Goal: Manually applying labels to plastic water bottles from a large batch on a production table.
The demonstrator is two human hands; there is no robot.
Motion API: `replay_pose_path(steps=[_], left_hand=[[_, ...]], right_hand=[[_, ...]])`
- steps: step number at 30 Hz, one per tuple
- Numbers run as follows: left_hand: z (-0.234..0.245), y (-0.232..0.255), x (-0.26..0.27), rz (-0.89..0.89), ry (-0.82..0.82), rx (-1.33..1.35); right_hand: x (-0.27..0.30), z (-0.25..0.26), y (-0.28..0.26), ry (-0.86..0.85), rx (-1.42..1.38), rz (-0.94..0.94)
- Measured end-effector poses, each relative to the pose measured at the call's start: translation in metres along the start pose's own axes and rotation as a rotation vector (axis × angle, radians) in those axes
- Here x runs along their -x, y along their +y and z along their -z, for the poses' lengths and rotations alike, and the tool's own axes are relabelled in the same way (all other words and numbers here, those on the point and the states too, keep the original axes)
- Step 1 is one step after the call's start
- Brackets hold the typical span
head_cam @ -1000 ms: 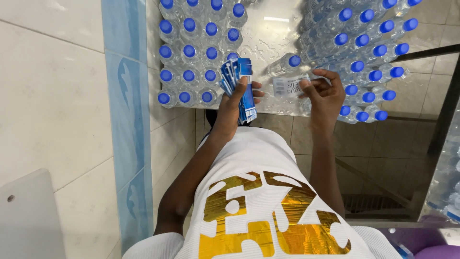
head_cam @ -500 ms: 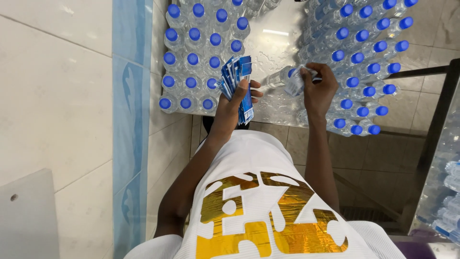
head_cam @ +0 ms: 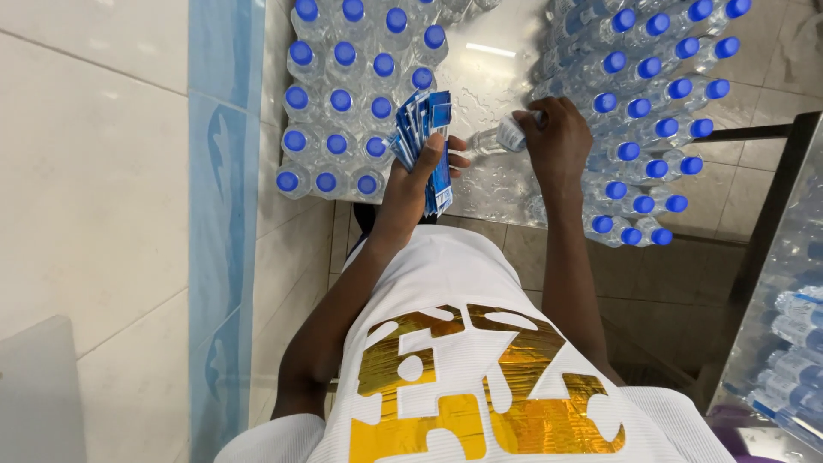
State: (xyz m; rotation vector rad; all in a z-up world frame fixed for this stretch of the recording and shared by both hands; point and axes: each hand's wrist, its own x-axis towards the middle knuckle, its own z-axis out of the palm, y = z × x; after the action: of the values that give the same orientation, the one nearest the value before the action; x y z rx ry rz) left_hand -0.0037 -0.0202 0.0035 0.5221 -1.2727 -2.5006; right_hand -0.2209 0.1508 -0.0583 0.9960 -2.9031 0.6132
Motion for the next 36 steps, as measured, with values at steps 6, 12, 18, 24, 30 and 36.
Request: replay_pose_path(steps=[6, 12, 18, 24, 30, 36], left_hand=[[0.003, -0.012, 0.000, 0.018, -0.006, 0.019], [0.007, -0.026, 0.001, 0.027, 0.038, 0.034], [0.009, -0.019, 0.005, 0.065, -0.011, 0.019], [-0.004, -0.013, 0.009, 0.045, 0.128, 0.023], [0.001, -0.001, 0.013, 0.017, 0.154, -0.027], [0.016, -0.005, 0.013, 0.002, 0.009, -0.037]], right_hand=[[0.007, 0.011, -0.028, 0.059, -0.132, 0.103], [0.023, 0.046, -0.023, 0.163, -0.376, 0.138], [0.035, 0.067, -0.007, 0.151, -0.388, 0.070], [0.024, 0.026, 0.009, 0.230, -0.248, 0.186], [0.013, 0.008, 0.008, 0.264, -0.143, 0.213], [0.016, -0.007, -0.006, 0.187, -0.282, 0.169]])
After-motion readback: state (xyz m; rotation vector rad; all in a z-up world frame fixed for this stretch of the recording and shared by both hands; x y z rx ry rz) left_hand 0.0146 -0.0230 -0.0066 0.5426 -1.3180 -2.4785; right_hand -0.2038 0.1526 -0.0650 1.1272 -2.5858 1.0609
